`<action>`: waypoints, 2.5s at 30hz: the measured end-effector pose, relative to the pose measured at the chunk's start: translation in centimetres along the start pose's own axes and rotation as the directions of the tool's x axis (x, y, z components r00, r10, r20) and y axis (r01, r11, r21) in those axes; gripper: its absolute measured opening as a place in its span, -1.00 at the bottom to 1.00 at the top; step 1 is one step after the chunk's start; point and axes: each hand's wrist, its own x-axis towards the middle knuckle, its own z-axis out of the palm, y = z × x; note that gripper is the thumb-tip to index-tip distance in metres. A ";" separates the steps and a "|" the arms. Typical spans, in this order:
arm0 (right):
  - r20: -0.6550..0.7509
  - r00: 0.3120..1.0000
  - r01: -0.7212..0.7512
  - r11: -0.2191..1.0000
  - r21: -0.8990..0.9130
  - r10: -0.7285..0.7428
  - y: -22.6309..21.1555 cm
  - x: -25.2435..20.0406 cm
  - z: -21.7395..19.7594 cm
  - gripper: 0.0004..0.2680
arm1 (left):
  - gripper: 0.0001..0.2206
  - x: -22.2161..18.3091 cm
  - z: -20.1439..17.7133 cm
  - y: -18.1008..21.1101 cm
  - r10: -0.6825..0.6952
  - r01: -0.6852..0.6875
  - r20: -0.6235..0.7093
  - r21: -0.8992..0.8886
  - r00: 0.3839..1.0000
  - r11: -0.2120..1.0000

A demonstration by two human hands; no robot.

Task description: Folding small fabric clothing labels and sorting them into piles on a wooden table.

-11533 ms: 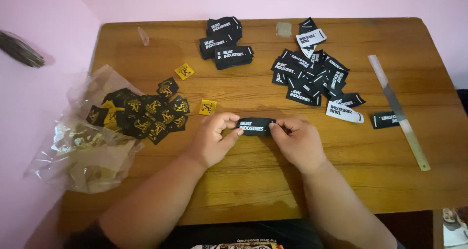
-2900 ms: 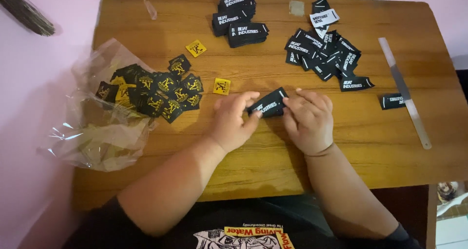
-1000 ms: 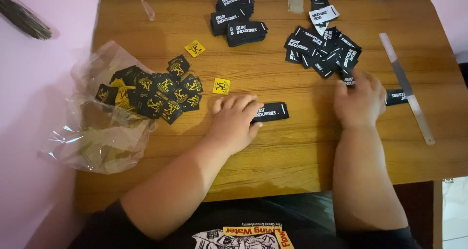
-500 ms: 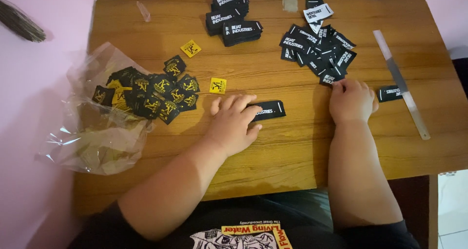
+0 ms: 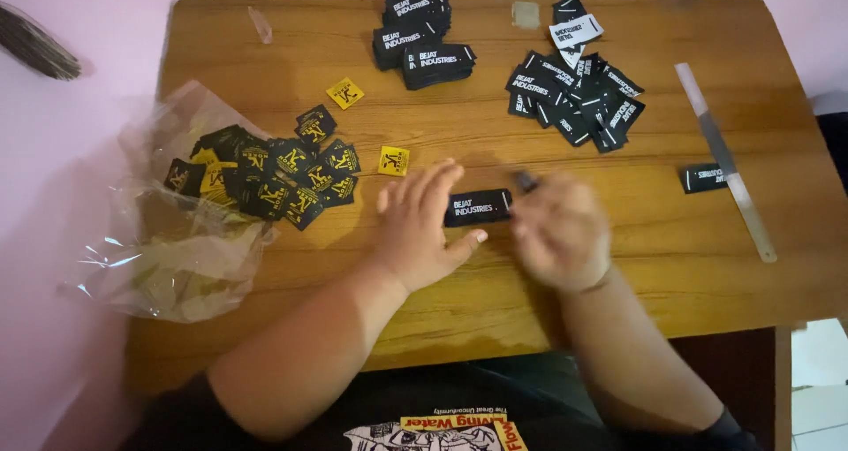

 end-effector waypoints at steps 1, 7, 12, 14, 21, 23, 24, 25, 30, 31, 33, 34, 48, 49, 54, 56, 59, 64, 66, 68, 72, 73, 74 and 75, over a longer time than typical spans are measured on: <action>0.002 1.000 0.001 1.000 0.002 -0.001 -0.6 0.1 0.4 -0.89 | -0.38 0.1 0.3 -0.3 -0.002 0.002 -0.002 -0.001 1.000 1.000; 0.050 0.998 -0.054 0.989 0.135 0.048 -1.2 0.9 1.0 -0.87 | -0.66 0.4 1.8 -1.4 0.037 -0.108 -0.251 -0.274 0.967 0.956; 0.086 0.951 -0.306 0.942 0.138 0.296 0.0 0.3 0.5 -0.89 | -0.74 0.8 2.8 -2.6 -0.059 -0.082 -0.345 -0.380 0.937 0.922; 0.104 0.942 -0.330 0.936 0.120 0.319 -0.3 0.5 0.7 -0.89 | -0.73 0.9 2.5 -2.2 -0.080 -0.043 -0.339 -0.339 0.937 0.940; 0.289 0.881 -0.384 0.923 -0.023 0.374 -1.5 2.0 0.7 -0.92 | -0.73 1.6 1.7 -1.8 -0.274 0.271 -0.025 -0.078 0.961 0.959; 0.314 0.862 -0.401 0.914 -0.055 0.398 -1.3 1.6 0.8 -0.92 | -0.74 1.7 1.6 -1.7 -0.289 0.289 0.006 -0.038 0.957 0.957; 0.336 0.842 -0.415 0.905 -0.096 0.422 -1.2 1.5 0.8 -0.92 | -0.74 1.8 1.6 -1.6 -0.298 0.298 0.037 -0.001 0.954 0.955; 0.336 0.841 -0.417 0.904 -0.093 0.423 -1.2 1.6 0.8 -0.92 | -0.74 1.8 1.5 -1.6 -0.300 0.300 0.038 0.001 0.953 0.954; 0.348 0.845 -0.373 0.914 -0.159 0.406 -1.0 1.0 0.8 -0.93 | -0.73 1.7 1.9 -1.6 -0.298 0.293 0.084 0.069 0.951 0.954; 0.347 0.844 -0.377 0.913 -0.158 0.408 -1.1 1.1 0.7 -0.93 | -0.73 1.7 1.9 -1.6 -0.298 0.293 0.087 0.070 0.951 0.954; 0.349 0.849 -0.332 0.914 -0.234 0.398 -1.3 1.5 0.5 -0.94 | -0.73 1.8 1.7 -1.6 -0.301 0.296 0.115 0.058 0.947 0.953; 0.349 0.848 -0.333 0.914 -0.232 0.398 -1.4 1.6 0.4 -0.94 | -0.73 1.7 1.9 -1.7 -0.303 0.298 0.116 0.059 0.946 0.953; 0.796 0.067 -0.133 0.796 -0.590 0.601 -2.7 3.4 0.5 -0.39 | -0.18 1.4 1.4 0.3 -0.016 -0.235 0.632 0.312 0.775 0.920; 0.794 0.066 -0.135 0.794 -0.592 0.604 -2.9 4.1 0.5 -0.39 | -0.18 1.5 1.1 0.5 -0.014 -0.239 0.634 0.311 0.773 0.920; 0.739 -0.009 -0.201 0.722 -0.662 0.674 -2.5 6.9 -0.7 -0.41 | -0.19 2.2 0.5 1.2 -0.133 -0.203 0.733 0.351 0.668 0.914; 0.612 0.096 -0.301 0.609 -0.734 0.785 0.0 6.0 -2.2 -0.45 | -0.20 2.1 0.5 1.1 -0.122 -0.190 0.715 0.340 0.688 0.921; 0.185 0.254 -0.570 0.301 -0.764 0.949 3.6 4.2 -5.2 -0.54 | -0.22 1.9 1.0 0.5 -0.077 -0.183 0.674 0.306 0.734 0.934; -0.222 -0.065 -0.790 -0.186 -0.584 0.973 5.4 4.0 -7.7 -0.53 | -0.26 1.7 -0.1 1.0 -0.109 -0.112 0.668 0.278 0.736 0.954; -0.123 -0.024 -0.674 -0.107 -0.731 0.992 5.5 3.7 -6.9 -0.58 | -0.29 1.2 1.1 -0.3 0.007 -0.134 0.510 0.213 0.860 0.968; -0.092 0.158 -0.618 0.026 -0.786 0.983 9.8 -1.3 -6.9 -0.66 | -0.31 1.1 0.7 0.0 0.030 -0.124 0.495 0.157 0.868 0.980; -0.085 0.401 -0.577 0.180 -0.797 0.912 12.0 -4.8 -6.2 -0.73 | -0.34 1.0 0.4 -0.1 0.042 -0.105 0.454 0.115 0.890 0.988; -0.084 0.406 -0.573 0.182 -0.799 0.910 12.7 -5.3 -6.5 -0.73 | -0.34 1.0 0.3 0.1 0.043 -0.105 0.449 0.113 0.893 0.988; -0.166 0.508 -0.556 0.175 -0.813 0.845 13.5 -5.8 -6.9 -0.77 | -0.37 0.9 0.2 0.2 -0.001 -0.082 0.418 0.180 0.908 0.980; -0.241 0.601 -0.539 0.164 -0.826 0.762 14.3 -6.3 -7.3 -0.81 | -0.41 1.0 0.1 0.4 -0.044 -0.056 0.384 0.246 0.922 0.968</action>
